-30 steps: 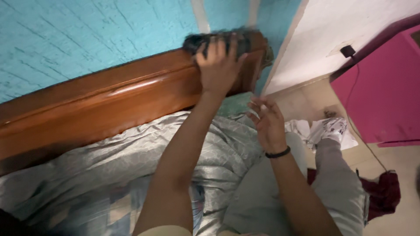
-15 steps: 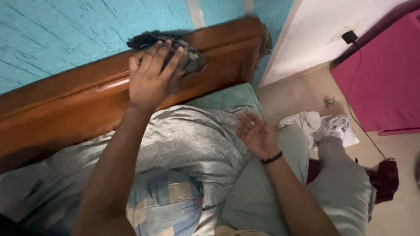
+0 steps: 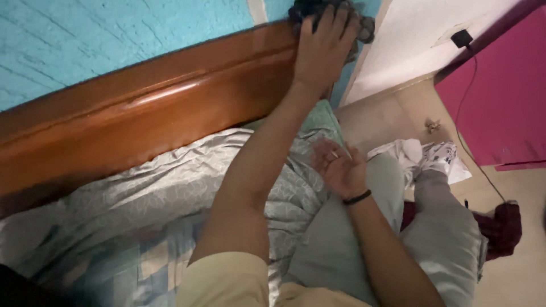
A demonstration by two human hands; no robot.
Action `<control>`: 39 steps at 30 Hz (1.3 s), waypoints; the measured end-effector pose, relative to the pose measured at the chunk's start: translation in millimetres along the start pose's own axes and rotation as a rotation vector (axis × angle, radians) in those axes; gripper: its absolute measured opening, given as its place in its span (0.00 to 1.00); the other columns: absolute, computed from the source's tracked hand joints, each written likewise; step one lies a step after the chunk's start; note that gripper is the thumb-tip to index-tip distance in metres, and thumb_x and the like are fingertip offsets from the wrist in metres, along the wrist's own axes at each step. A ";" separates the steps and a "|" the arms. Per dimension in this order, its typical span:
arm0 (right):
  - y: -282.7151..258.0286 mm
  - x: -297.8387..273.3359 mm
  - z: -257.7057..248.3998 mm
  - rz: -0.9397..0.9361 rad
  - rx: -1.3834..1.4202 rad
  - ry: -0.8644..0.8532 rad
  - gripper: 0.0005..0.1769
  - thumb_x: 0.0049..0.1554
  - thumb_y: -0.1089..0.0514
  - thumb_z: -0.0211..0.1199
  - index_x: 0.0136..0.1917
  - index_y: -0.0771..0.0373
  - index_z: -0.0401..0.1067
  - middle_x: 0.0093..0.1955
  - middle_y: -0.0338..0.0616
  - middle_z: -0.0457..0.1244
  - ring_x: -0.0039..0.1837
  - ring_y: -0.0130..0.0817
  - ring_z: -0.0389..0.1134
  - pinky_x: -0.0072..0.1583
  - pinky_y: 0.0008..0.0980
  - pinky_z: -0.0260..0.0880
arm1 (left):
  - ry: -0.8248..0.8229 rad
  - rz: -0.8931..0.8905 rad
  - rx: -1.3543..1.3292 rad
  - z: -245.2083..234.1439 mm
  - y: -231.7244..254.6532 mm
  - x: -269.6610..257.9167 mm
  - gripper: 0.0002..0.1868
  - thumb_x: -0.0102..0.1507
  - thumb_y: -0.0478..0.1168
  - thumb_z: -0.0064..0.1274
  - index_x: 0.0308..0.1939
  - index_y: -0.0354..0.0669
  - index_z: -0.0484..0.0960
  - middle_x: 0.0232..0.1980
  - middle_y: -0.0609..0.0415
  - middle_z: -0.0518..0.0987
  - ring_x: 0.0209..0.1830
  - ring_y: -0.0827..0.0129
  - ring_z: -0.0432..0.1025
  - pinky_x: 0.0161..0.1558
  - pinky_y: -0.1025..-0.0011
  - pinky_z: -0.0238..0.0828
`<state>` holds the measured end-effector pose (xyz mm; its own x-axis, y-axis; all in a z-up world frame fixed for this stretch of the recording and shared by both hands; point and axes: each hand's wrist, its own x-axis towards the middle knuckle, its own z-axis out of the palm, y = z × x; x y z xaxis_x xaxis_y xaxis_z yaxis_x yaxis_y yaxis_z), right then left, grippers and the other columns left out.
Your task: The person cleans a wooden bed headboard and a wooden chair using a dark cloth and a spray bottle. They wipe the headboard while sitting on the bed, then move to the chair, spraying and wiping the backrest and legs.
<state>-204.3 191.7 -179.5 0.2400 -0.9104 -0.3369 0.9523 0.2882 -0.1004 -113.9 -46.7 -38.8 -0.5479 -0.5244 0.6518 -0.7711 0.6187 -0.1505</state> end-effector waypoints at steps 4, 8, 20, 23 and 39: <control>-9.8 -5.2 4.6 0.021 -0.134 0.001 0.34 0.60 0.38 0.55 0.68 0.64 0.69 0.70 0.60 0.64 0.68 0.52 0.65 0.72 0.53 0.60 | -0.026 0.123 -0.064 -32.1 -43.0 -25.6 0.37 0.68 0.54 0.56 0.77 0.48 0.63 0.76 0.44 0.65 0.73 0.51 0.63 0.62 0.46 0.60; -9.4 -8.0 2.1 0.042 -0.098 -0.021 0.34 0.60 0.39 0.55 0.69 0.67 0.69 0.70 0.62 0.64 0.66 0.53 0.66 0.72 0.51 0.61 | -0.219 0.188 0.145 -106.6 -116.8 -92.9 0.45 0.65 0.50 0.60 0.83 0.51 0.58 0.82 0.46 0.60 0.79 0.54 0.60 0.60 0.48 0.63; -6.6 0.2 9.1 0.091 -0.302 0.015 0.31 0.62 0.41 0.53 0.67 0.66 0.69 0.69 0.59 0.64 0.64 0.49 0.67 0.68 0.47 0.65 | -0.149 0.137 0.253 -129.1 -130.3 -120.1 0.34 0.75 0.41 0.52 0.84 0.55 0.59 0.84 0.48 0.59 0.81 0.57 0.60 0.64 0.47 0.59; -4.5 -4.0 6.7 0.052 -0.339 0.015 0.32 0.63 0.39 0.52 0.68 0.67 0.69 0.68 0.59 0.65 0.63 0.49 0.67 0.68 0.47 0.65 | -0.082 0.138 0.096 -79.8 -90.5 -86.3 0.36 0.73 0.40 0.52 0.83 0.55 0.58 0.83 0.48 0.59 0.81 0.57 0.59 0.65 0.47 0.58; -8.3 -6.8 -6.0 0.000 -0.245 -0.015 0.34 0.65 0.38 0.51 0.70 0.68 0.67 0.67 0.59 0.65 0.61 0.48 0.68 0.66 0.48 0.67 | -0.327 0.128 0.353 -160.9 -144.3 -121.2 0.44 0.61 0.46 0.63 0.80 0.49 0.65 0.75 0.53 0.71 0.68 0.63 0.69 0.58 0.55 0.62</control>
<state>-214.9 197.3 -182.0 0.2448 -0.9140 -0.3234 0.8786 0.3502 -0.3247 115.9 21.7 23.5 -0.6749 -0.6483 0.3526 -0.7228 0.4842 -0.4931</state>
